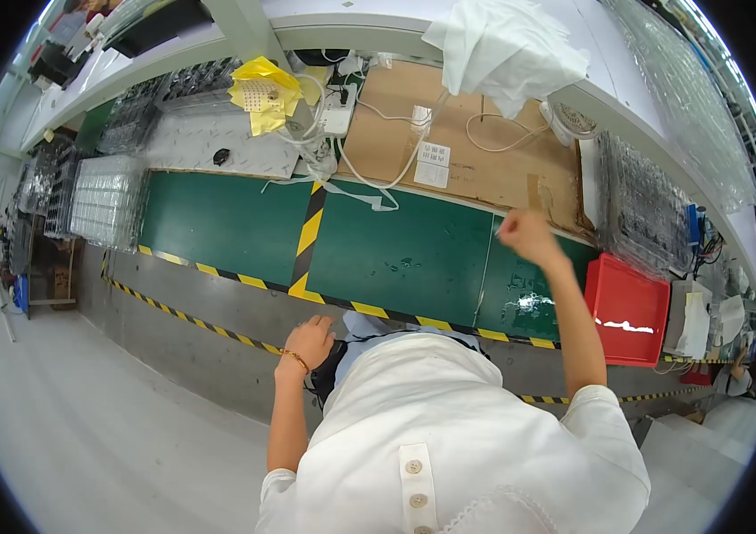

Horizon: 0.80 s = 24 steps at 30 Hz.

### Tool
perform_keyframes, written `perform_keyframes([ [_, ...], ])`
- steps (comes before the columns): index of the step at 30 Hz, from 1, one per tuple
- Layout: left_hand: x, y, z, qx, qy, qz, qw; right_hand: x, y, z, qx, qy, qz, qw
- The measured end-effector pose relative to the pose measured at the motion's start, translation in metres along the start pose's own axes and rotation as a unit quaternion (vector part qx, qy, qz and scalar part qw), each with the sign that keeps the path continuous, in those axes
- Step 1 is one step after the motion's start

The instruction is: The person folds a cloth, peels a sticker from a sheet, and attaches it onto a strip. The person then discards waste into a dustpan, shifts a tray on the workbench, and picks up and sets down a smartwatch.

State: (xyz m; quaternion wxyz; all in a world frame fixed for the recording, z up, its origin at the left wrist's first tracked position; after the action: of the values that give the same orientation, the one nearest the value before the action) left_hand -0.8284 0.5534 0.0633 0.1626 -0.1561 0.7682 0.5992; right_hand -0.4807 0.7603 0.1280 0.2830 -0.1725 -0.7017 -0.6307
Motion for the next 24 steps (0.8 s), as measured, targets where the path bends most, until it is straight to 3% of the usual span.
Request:
perform_keyframes([
  [2, 0.006, 0.0, -0.003, -0.003, 0.007, -0.003, 1.0, -0.035, -0.058, -0.005, 0.036, 0.0, 0.015, 0.999],
  [9, 0.036, -0.004, -0.049, -0.06, 0.123, -0.089, 0.987, -0.015, -0.163, 0.042, 0.186, 0.022, 0.041, 0.981],
  [11, 0.049, -0.013, -0.074, -0.108, 0.176, -0.108, 0.973, -0.001, -0.186, 0.076, 0.127, 0.048, 0.104, 0.985],
  [15, 0.062, -0.027, -0.137, -0.198, 0.304, -0.136, 0.922, 0.051, -0.211, 0.152, 0.031, 0.128, 0.018, 0.991],
  [19, 0.055, -0.063, -0.208, -0.227, 0.427, -0.138, 0.864, 0.083, -0.237, 0.235, -0.097, 0.168, 0.011, 0.981],
  [24, 0.016, -0.107, -0.284, -0.26, 0.57, -0.206, 0.752, 0.096, -0.285, 0.296, -0.185, 0.273, 0.05, 0.943],
])
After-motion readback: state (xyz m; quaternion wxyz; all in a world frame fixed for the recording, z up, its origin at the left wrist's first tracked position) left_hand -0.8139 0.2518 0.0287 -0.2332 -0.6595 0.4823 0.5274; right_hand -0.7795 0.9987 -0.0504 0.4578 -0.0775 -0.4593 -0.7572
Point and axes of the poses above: each hand's wrist, its own z-axis towards the middle knuckle, its own y-axis out of the back of the hand, x = y × z, the point moved 4 cm from there along z, towards the middle knuckle, and after that the axes turned 11 degrees about -x, right-handed, at the moved point
